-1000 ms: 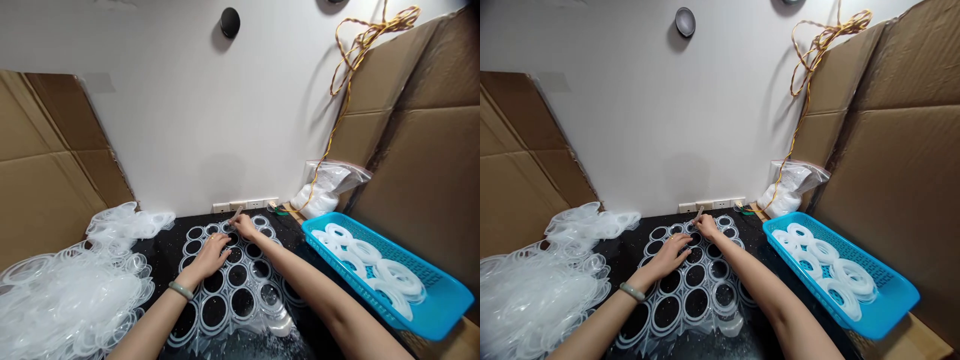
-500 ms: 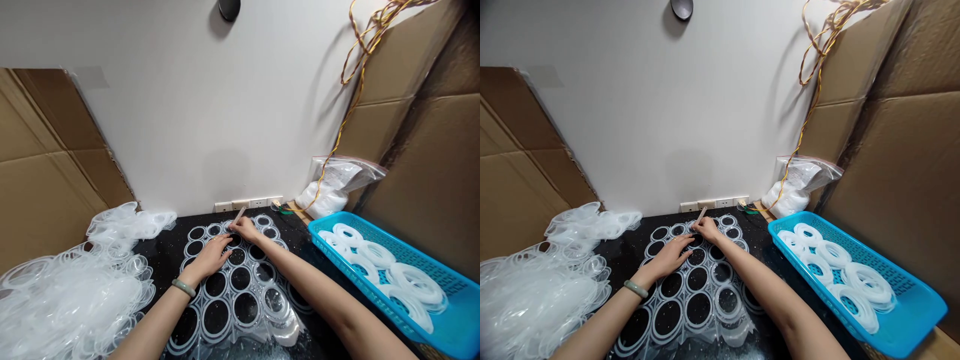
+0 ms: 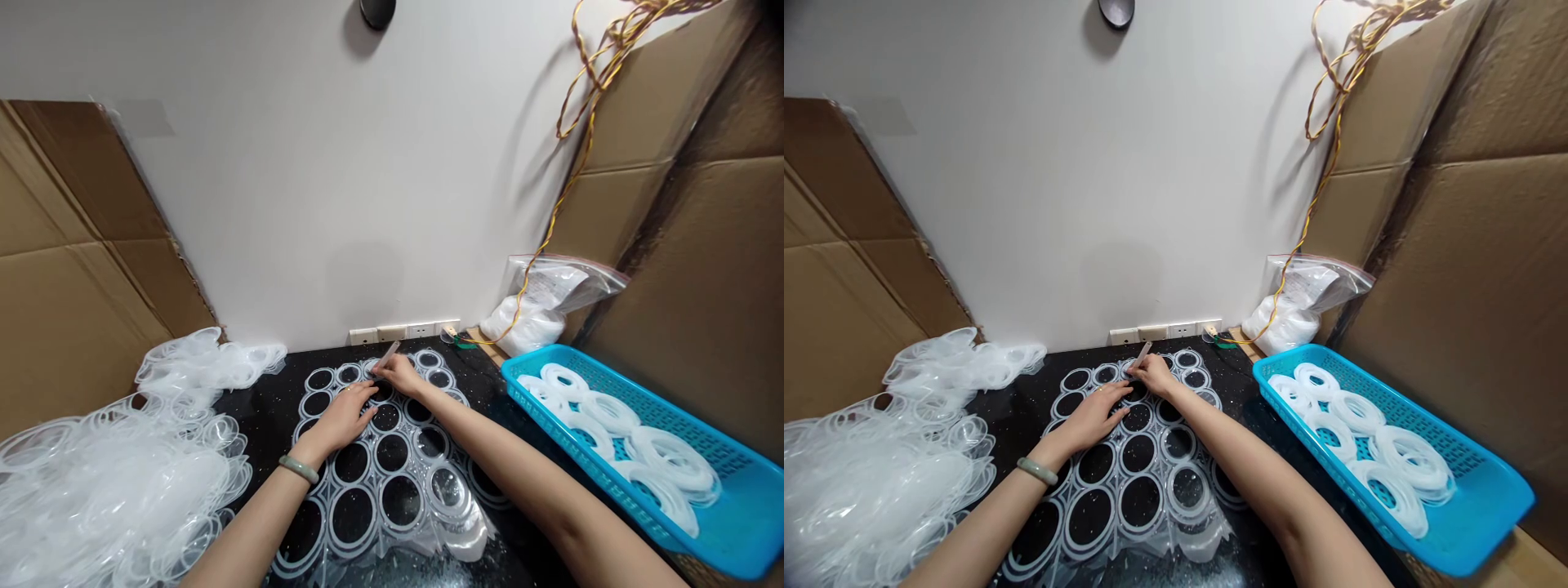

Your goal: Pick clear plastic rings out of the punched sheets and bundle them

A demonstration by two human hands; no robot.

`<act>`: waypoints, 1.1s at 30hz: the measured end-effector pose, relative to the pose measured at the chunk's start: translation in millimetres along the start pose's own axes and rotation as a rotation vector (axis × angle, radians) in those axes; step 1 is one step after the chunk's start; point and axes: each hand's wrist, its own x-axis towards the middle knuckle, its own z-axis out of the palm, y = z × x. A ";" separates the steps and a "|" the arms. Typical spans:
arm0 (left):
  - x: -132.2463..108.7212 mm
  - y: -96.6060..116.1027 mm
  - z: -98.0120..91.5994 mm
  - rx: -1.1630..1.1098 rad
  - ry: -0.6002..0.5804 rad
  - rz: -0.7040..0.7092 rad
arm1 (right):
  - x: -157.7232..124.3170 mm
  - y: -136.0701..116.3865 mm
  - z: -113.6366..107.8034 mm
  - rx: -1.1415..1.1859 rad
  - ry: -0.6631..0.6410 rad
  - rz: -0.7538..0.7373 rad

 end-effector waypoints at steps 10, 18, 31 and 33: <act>0.2 2.4 -4.5 -0.058 -0.005 -0.026 | 20.1 -3.6 -5.3 -0.315 0.039 -0.123; 0.5 0.5 -6.3 -0.252 0.049 -0.072 | 44.9 -7.7 -52.0 -0.077 0.464 0.156; -47.3 26.6 -50.9 -0.541 0.315 -0.327 | -73.0 -68.1 -15.2 0.758 -0.094 0.173; -78.0 22.6 -80.0 -0.486 0.355 -0.359 | -85.6 -66.3 -30.2 0.632 -0.045 0.137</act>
